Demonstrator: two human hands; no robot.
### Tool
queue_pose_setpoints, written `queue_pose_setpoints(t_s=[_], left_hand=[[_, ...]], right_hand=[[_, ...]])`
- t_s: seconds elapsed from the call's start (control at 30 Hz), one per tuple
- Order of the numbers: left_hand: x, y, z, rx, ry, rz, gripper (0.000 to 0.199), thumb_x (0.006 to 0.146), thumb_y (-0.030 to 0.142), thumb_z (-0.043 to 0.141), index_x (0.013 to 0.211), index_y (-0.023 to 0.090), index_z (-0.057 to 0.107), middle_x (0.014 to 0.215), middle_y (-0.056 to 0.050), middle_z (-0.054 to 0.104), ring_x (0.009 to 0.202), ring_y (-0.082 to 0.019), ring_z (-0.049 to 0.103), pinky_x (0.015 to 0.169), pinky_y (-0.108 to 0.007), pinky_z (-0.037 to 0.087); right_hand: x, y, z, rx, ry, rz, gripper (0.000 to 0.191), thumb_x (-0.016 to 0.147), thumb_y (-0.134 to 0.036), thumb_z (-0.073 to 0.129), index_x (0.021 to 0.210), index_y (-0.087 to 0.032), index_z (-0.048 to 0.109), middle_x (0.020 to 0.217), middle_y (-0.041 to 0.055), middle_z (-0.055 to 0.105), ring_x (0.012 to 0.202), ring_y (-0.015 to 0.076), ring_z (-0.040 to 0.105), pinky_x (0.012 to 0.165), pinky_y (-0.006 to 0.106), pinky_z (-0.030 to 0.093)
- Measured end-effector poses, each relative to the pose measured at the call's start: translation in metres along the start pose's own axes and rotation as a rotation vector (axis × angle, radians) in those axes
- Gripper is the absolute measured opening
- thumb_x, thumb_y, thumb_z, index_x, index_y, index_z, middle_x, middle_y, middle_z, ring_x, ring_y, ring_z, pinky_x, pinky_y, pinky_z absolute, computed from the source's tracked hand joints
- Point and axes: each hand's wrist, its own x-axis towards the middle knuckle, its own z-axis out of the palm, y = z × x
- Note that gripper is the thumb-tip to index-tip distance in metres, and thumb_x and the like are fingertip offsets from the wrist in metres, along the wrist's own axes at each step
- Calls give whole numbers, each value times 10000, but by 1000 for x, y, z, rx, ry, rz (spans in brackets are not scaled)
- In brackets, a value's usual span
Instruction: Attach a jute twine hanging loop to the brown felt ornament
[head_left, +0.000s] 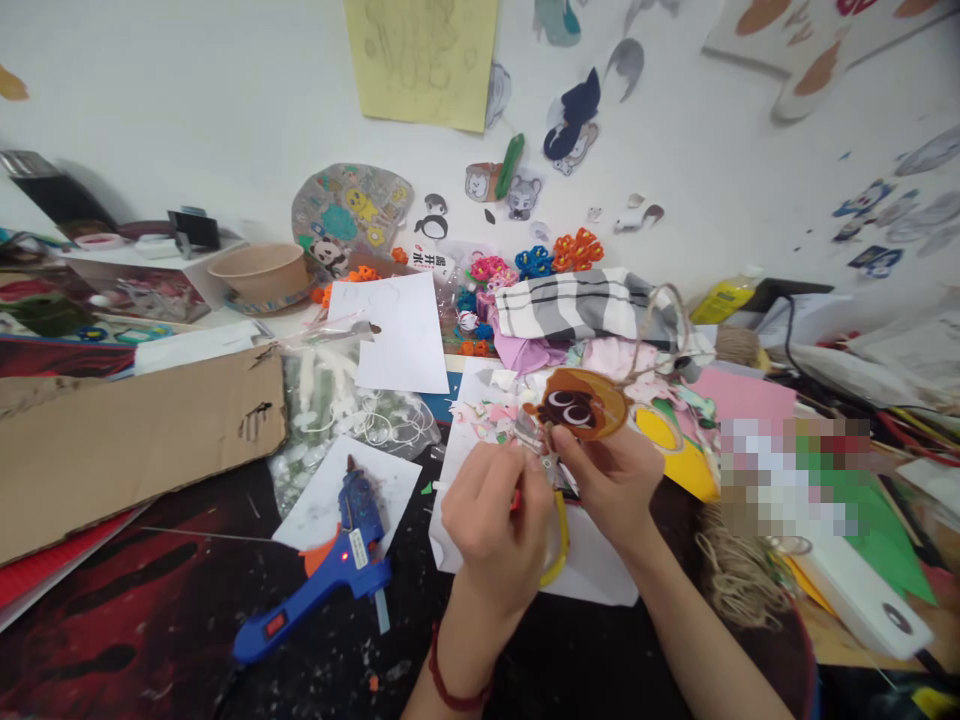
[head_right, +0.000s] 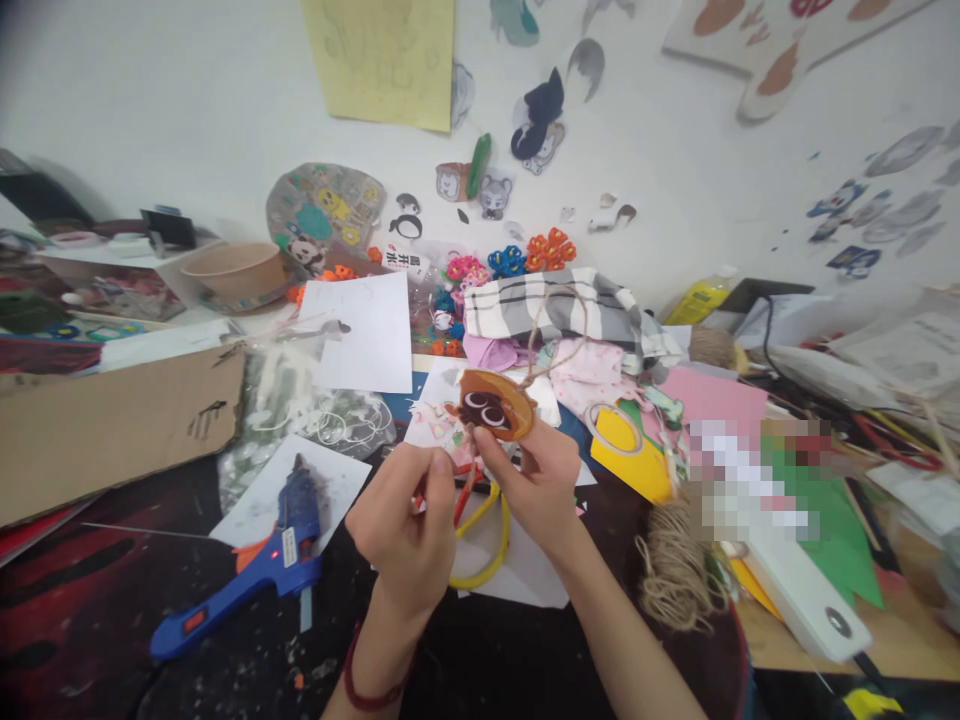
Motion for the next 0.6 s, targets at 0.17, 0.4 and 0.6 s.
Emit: queue_pose_setpoints(t_s=[0.17, 0.4, 0.6], left_hand=[[-1, 0, 1, -21, -28, 5, 286, 912, 30, 529, 675, 184, 481, 595, 45, 425, 557, -92, 406, 555, -258, 344], [-1, -1, 2, -27, -52, 8, 316, 907, 24, 534, 653, 185, 437, 589, 49, 394, 551, -86, 383, 548, -260, 325], [-3, -1, 1, -39, -32, 25, 289, 900, 16, 548, 672, 176, 472, 596, 44, 421, 566, -85, 400, 555, -257, 338]], right_hand=[[0, -1, -1, 17, -39, -24, 187, 855, -139, 702, 1009, -230, 760, 1008, 44, 796, 882, 223, 755, 800, 355, 606], [1, -3, -1, 4, -21, -61, 190, 840, -121, 724, 993, -231, 750, 978, 14, 802, 841, 192, 761, 767, 302, 609], [2, -4, -1, 15, -34, -64, 195, 839, -106, 723, 986, -233, 748, 986, 10, 800, 856, 181, 757, 778, 288, 604]])
